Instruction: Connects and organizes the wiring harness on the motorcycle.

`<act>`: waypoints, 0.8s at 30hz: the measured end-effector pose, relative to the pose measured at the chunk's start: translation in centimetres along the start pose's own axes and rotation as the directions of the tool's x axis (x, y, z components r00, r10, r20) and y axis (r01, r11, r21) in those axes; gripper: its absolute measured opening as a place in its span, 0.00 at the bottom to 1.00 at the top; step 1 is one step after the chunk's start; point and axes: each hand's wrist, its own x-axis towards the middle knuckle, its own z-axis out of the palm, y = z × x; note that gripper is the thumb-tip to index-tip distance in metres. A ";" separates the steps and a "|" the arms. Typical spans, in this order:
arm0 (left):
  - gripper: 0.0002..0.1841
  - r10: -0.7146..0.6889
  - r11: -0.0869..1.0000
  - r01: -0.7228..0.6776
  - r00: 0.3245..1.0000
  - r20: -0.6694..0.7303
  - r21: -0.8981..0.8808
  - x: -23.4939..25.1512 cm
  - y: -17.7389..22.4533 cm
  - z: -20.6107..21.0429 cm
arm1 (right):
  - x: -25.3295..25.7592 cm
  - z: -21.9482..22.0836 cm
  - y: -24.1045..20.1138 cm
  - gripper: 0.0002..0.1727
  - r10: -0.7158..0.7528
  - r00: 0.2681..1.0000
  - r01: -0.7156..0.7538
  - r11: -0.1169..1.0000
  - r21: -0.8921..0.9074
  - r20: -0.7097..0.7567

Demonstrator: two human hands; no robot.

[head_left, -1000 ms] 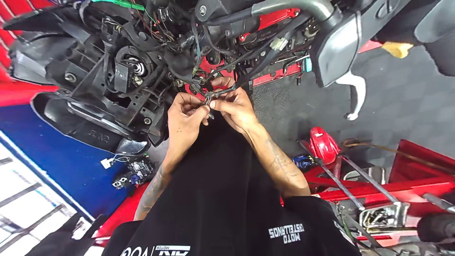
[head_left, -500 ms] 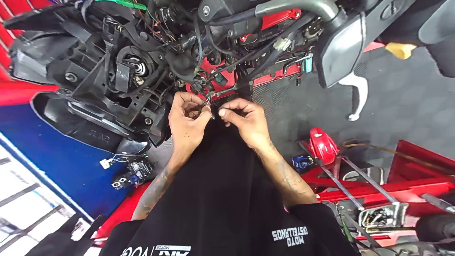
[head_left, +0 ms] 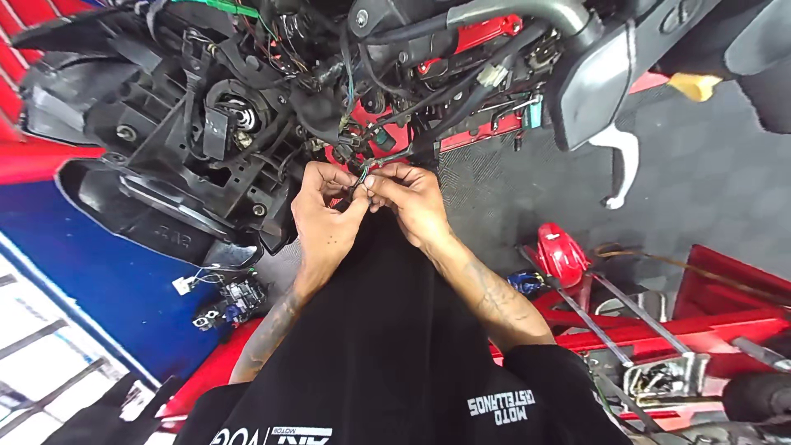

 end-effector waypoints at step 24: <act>0.09 -0.055 0.987 0.051 0.998 -0.020 -0.152 -0.3 -0.4 1.1 | 0.5 0.1 2.6 0.06 -0.106 0.991 0.082 0.959 0.270 0.077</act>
